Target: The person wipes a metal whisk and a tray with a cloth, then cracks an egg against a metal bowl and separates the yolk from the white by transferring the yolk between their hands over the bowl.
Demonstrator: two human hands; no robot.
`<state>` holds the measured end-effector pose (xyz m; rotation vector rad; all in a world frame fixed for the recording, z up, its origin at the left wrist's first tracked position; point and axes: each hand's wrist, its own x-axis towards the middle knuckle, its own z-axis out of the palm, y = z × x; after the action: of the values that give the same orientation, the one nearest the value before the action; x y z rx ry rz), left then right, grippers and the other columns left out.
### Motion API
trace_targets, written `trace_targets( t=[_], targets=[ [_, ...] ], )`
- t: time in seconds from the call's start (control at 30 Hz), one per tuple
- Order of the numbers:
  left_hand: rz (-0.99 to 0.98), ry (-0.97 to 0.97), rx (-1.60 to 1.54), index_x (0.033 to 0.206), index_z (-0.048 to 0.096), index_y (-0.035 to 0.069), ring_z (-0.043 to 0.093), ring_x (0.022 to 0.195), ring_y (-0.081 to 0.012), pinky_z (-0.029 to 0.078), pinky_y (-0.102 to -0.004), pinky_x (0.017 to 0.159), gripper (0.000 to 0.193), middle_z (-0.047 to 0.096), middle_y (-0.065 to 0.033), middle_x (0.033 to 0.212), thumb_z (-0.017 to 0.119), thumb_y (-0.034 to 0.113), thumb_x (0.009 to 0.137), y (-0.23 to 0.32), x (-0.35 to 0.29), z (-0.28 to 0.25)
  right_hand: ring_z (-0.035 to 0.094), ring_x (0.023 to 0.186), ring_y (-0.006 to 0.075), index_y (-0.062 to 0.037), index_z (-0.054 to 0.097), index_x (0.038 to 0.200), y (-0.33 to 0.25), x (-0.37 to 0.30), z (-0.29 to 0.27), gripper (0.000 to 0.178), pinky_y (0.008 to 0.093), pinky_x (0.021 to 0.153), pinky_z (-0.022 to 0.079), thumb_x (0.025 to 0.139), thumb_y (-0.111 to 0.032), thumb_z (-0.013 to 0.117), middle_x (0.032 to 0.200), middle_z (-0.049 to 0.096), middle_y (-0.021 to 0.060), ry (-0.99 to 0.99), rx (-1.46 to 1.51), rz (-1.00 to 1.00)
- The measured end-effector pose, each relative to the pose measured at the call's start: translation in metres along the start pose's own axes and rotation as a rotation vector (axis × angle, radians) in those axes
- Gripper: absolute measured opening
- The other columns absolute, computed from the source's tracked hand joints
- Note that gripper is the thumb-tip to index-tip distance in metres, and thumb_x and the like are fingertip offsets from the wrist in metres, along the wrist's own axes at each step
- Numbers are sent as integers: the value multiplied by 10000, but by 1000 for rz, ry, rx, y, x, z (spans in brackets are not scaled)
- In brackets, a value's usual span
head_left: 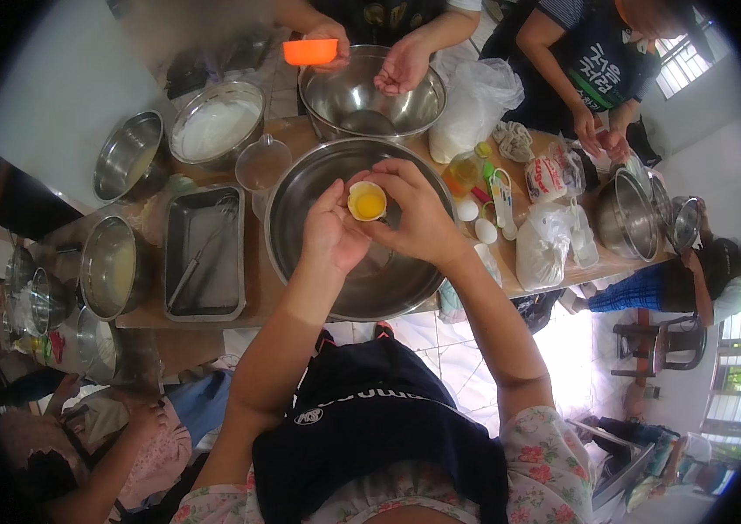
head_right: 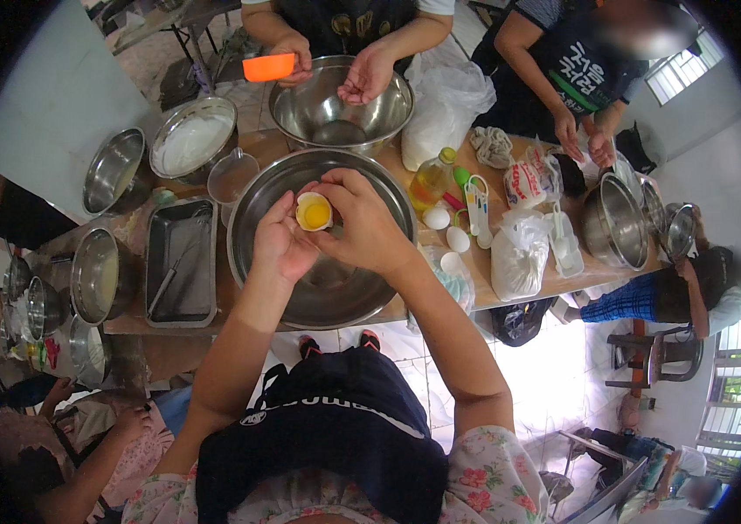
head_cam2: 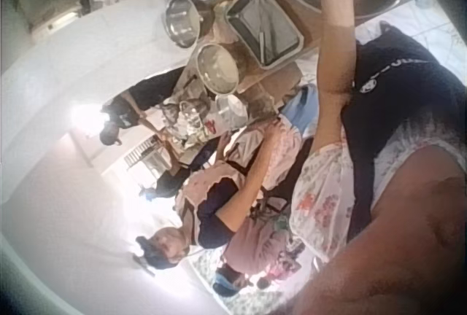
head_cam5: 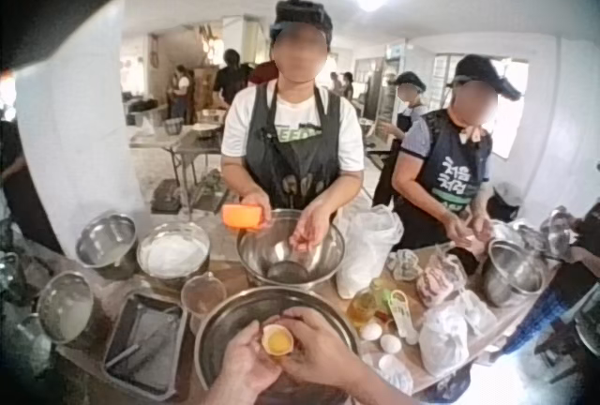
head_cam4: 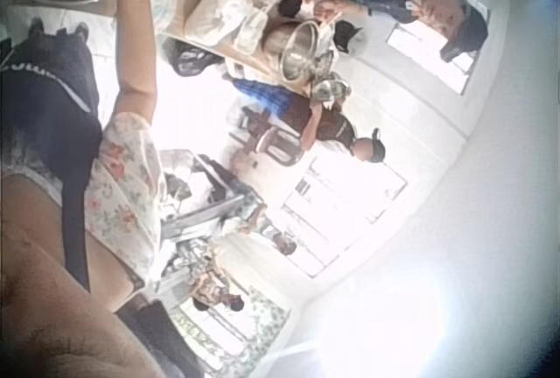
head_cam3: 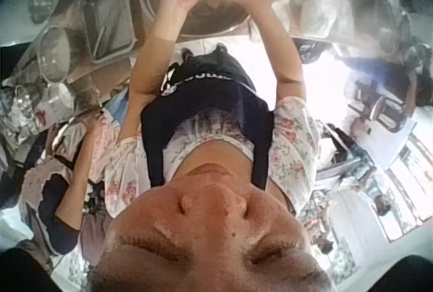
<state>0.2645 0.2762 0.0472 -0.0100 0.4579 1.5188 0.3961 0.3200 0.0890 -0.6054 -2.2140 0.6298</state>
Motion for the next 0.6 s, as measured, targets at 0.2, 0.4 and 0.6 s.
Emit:
trace_targets(
  t=[0.2,0.4,0.6],
  targets=[
    [-14,-35,8,1090,483,-11,536,981,-254,414,-381,879,328,560,-121,1050,360,237,912,1,1,-7,553,877,294,-19,574,1003,-7,4,-4,437,318,738,470,589,-98,689,1037,489,154,-56,2,30],
    [14,14,54,1065,489,-6,538,973,-248,415,-381,877,306,560,-116,1035,362,225,909,-2,-1,-1,552,882,311,-20,575,993,-6,4,-6,425,339,751,467,587,-93,676,1023,503,158,-80,-29,13],
    [16,53,29,1038,499,-15,541,947,-254,417,-387,864,298,564,-118,1016,354,210,907,-3,-2,-2,543,900,337,-6,575,973,-7,6,-3,400,363,787,452,601,-119,668,1012,515,171,-135,-53,49]
  ],
)
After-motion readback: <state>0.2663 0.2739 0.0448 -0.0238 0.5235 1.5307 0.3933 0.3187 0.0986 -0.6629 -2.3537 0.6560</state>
